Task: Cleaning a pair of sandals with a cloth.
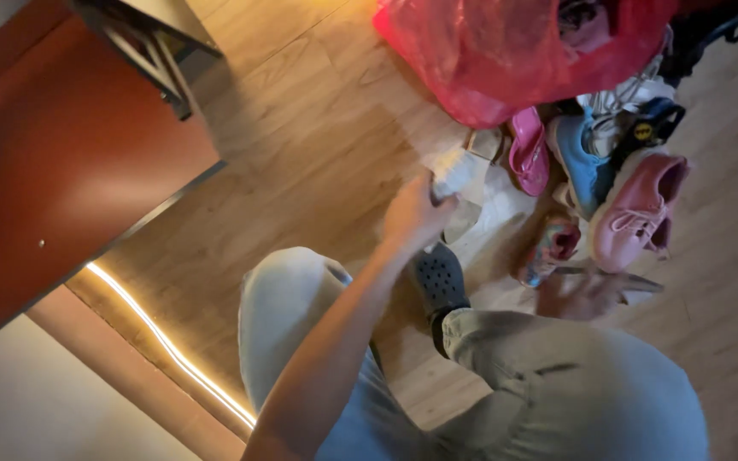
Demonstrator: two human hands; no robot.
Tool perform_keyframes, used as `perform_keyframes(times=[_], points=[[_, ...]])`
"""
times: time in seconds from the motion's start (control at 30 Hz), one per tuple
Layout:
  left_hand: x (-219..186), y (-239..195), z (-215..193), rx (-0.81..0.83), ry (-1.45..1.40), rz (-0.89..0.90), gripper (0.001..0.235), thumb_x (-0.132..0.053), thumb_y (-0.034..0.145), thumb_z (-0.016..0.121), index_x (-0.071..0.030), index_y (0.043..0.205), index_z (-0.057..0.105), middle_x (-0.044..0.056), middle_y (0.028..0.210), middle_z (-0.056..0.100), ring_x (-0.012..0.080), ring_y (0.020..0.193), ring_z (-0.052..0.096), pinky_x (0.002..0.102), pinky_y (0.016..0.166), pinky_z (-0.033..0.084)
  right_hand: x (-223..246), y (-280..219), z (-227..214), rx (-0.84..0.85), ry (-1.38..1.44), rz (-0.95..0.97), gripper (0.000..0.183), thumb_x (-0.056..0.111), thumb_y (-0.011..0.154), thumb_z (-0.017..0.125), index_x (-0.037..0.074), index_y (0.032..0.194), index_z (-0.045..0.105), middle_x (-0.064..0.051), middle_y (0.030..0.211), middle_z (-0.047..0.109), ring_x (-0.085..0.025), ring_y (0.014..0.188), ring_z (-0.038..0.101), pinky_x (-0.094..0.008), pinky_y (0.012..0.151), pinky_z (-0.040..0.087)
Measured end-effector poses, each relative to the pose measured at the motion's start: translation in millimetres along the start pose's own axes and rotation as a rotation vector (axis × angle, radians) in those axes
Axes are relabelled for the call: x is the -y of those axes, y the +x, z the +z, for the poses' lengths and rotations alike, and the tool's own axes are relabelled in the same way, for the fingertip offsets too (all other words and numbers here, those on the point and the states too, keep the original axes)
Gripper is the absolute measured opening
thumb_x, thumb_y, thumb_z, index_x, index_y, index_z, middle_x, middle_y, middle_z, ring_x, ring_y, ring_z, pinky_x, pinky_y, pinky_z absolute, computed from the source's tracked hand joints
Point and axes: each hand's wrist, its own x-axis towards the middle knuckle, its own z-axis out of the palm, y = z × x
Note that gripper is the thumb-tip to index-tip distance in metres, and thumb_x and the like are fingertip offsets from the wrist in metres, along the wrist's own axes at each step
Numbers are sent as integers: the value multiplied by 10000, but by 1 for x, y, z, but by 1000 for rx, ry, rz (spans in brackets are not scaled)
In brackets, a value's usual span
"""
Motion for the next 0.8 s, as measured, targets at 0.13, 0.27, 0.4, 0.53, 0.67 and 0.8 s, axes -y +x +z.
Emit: perform_keyframes(times=[0.13, 0.27, 0.4, 0.53, 0.67, 0.8], points=[[-18, -13, 28, 98, 45, 73, 490, -444, 824, 723, -78, 1138, 637, 209, 982, 733, 405, 926, 704, 514, 774, 550, -41, -9, -38, -156, 38, 5, 621, 117, 1002, 826, 51, 1480, 436, -112, 1329, 487, -186, 1220, 506, -342, 1032, 475], [-33, -23, 63, 261, 112, 75, 516, -458, 840, 700, -85, 1184, 609, 197, 978, 740, 398, 925, 714, 518, 779, 554, -76, -43, -87, -328, 50, 26, 671, 114, 1013, 854, 52, 1502, 398, -123, 1376, 436, -195, 1285, 467, -351, 1087, 458], [-42, -35, 87, 315, 149, 101, 526, -459, 846, 687, -86, 1204, 595, 194, 984, 740, 398, 923, 713, 524, 778, 555, -124, -51, -100, -433, 68, 50, 711, 111, 1021, 875, 53, 1517, 370, -130, 1410, 397, -202, 1333, 439, -357, 1129, 445], [-42, -44, 104, 361, 207, 131, 509, -440, 847, 679, -85, 1201, 594, 199, 1004, 738, 403, 932, 706, 536, 777, 549, -86, -36, -100, -561, 319, 234, 814, 59, 842, 846, 147, 1423, 281, -93, 1271, 474, -177, 1014, 567, -316, 822, 565], [-39, -46, 111, 391, 252, 157, 496, -430, 849, 681, -74, 1184, 596, 201, 1034, 736, 401, 945, 706, 531, 789, 554, -75, -39, -97, -340, 489, 375, 378, 122, 951, 811, 6, 1261, 628, -82, 1127, 667, -166, 912, 665, -289, 762, 587], [-38, -46, 111, 378, 248, 158, 519, -427, 841, 686, -83, 1220, 596, 204, 1037, 734, 401, 943, 708, 526, 796, 558, -49, -56, -51, -231, 372, 363, 274, 183, 925, 761, 57, 1157, 684, -24, 1016, 718, -151, 857, 678, -294, 739, 577]])
